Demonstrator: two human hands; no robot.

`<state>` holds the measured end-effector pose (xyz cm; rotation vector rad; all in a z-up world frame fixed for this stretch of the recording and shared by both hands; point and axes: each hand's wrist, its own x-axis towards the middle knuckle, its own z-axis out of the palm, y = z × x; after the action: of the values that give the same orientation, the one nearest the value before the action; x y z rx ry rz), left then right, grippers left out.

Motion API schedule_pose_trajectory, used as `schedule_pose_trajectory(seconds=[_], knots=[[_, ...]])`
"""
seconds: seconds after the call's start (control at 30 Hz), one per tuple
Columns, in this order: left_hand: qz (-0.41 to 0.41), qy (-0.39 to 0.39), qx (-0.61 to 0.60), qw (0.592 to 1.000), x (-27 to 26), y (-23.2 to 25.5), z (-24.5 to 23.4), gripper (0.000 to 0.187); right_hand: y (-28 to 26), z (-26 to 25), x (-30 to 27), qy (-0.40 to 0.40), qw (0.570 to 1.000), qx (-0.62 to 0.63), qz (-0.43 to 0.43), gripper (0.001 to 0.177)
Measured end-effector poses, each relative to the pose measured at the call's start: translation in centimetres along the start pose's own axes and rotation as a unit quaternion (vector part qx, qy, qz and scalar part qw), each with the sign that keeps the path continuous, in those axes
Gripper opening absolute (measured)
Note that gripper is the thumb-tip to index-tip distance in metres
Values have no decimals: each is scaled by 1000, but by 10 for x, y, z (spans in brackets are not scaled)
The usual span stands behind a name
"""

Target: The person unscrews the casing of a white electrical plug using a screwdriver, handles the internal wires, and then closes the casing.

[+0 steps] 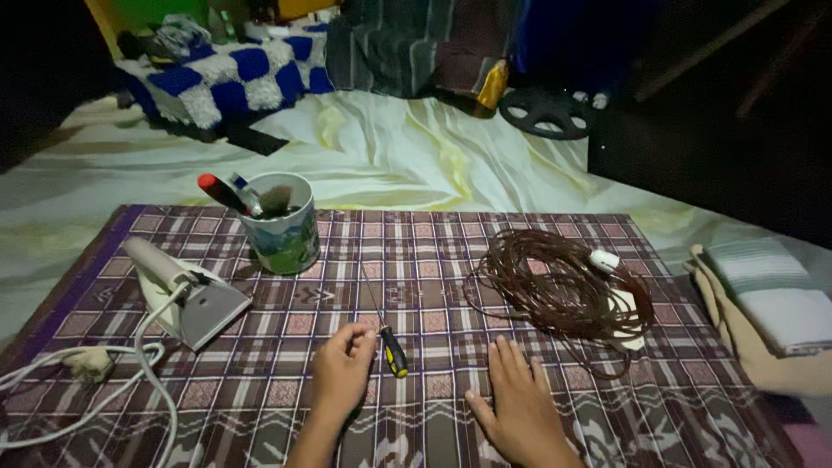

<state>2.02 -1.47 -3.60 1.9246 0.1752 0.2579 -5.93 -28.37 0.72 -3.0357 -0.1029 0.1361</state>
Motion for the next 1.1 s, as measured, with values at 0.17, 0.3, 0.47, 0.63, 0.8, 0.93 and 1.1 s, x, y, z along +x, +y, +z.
schedule_pose_trajectory(seconds=[0.17,0.3,0.47,0.63,0.8,0.93,1.1], knots=[[-6,-1,8,1000,-5,14,-4,20,1,-3,3,-51,999,3,16,89],[14,2,7,1000,-3,10,-2,19,0,-2,2,-23,1000,-17,12,89],[62,-1,-12,998,-2,3,0,16,0,1,2,-5,999,-32,7,88],[35,-5,-11,999,-3,7,0,17,0,2,5,10,1000,-10,13,87],[29,-19,-28,999,-7,12,-1,16,-7,-2,8,97,993,60,-8,80],[39,-29,-33,998,-7,11,0,14,-25,-3,21,162,974,155,-34,75],[45,-12,-20,999,-14,22,-3,15,-57,-2,34,153,961,230,-27,67]])
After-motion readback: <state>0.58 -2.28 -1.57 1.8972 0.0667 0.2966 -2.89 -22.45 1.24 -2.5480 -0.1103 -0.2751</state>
